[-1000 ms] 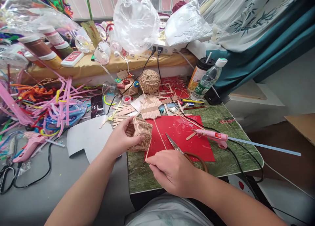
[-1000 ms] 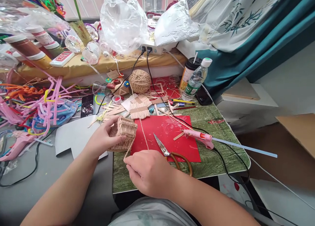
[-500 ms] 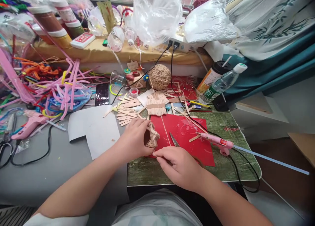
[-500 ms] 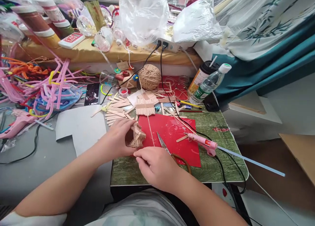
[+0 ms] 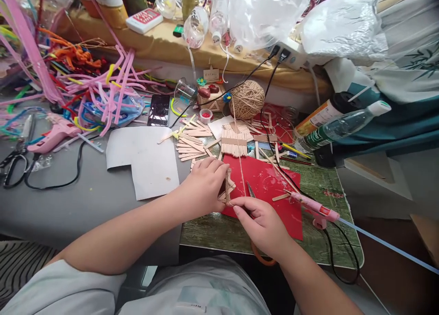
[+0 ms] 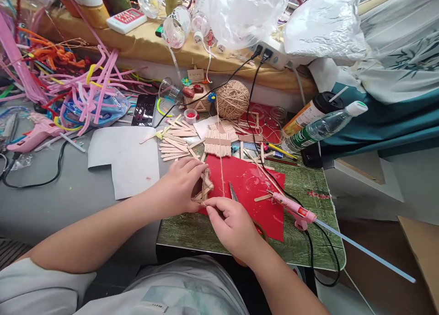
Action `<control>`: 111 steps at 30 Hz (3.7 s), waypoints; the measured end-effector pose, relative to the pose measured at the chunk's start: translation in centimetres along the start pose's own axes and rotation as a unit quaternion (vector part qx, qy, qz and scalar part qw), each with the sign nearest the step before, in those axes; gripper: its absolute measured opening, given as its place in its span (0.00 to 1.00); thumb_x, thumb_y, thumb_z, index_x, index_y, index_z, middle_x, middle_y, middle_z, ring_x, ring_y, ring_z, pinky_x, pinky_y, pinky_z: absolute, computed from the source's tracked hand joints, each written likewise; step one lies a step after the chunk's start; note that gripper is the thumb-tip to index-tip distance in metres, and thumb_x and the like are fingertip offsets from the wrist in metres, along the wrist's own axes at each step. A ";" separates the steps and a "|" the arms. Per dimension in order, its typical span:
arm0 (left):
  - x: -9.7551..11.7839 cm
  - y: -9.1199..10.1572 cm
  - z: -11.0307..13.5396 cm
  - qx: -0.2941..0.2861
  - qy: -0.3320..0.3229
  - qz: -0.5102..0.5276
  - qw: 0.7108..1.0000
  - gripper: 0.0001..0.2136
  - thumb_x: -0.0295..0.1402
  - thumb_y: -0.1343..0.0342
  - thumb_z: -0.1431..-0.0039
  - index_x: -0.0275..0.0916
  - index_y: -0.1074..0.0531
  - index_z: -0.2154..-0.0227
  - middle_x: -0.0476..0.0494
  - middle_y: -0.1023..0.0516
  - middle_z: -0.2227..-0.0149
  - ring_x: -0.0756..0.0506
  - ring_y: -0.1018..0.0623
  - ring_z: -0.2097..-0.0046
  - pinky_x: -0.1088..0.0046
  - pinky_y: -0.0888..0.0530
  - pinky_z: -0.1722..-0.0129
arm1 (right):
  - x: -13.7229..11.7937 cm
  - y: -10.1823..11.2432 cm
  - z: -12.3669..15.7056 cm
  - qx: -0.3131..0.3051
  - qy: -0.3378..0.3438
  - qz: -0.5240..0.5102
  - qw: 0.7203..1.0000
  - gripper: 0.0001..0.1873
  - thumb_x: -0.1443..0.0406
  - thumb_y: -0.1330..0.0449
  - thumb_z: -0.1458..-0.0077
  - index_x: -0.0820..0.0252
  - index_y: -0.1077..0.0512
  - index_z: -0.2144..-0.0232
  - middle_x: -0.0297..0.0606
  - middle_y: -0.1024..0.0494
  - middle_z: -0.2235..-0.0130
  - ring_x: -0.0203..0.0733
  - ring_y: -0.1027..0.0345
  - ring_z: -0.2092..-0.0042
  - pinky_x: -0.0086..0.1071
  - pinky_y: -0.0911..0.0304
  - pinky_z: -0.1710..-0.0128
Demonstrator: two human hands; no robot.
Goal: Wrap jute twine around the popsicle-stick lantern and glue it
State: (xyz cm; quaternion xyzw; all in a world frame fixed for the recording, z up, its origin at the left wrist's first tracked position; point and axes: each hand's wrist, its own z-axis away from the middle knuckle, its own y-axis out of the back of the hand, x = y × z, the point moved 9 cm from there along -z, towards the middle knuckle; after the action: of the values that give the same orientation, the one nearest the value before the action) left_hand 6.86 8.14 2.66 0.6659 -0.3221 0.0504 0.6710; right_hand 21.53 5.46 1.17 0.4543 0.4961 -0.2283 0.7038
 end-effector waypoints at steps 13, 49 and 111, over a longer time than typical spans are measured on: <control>-0.1 -0.1 0.0 -0.004 0.008 -0.016 1.000 0.40 0.40 0.31 0.53 0.33 0.33 0.37 0.29 0.26 0.39 0.28 0.32 0.34 0.48 0.36 0.34 | 3.1 -0.6 -0.8 0.001 -0.158 -0.215 0.964 0.18 0.50 0.30 0.40 0.59 0.16 0.60 0.41 0.15 0.63 0.45 0.22 0.60 0.36 0.28 0.57; 0.8 0.3 -0.1 -0.021 -0.041 -0.015 0.999 0.35 0.37 0.34 0.53 0.37 0.32 0.40 0.33 0.22 0.42 0.29 0.29 0.36 0.50 0.33 0.37 | -4.0 2.7 -5.8 -0.015 0.336 0.301 0.893 0.04 0.66 0.41 0.28 0.56 0.24 0.56 0.41 0.22 0.65 0.46 0.31 0.63 0.41 0.33 0.62; 1.4 -0.2 -0.8 -0.055 -0.051 -0.024 0.997 0.39 0.34 0.33 0.52 0.44 0.38 0.36 0.35 0.26 0.38 0.29 0.31 0.32 0.46 0.30 0.33 | 3.3 3.3 -8.7 0.050 0.235 0.059 0.969 0.06 0.68 0.38 0.31 0.55 0.21 0.60 0.37 0.15 0.60 0.44 0.22 0.58 0.38 0.28 0.53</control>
State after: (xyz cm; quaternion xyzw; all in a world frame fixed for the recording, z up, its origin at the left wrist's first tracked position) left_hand 8.36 8.31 3.28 0.6375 -0.3425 -0.0175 0.6899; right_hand 21.11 14.98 -1.27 0.5584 0.6077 -0.0982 0.5561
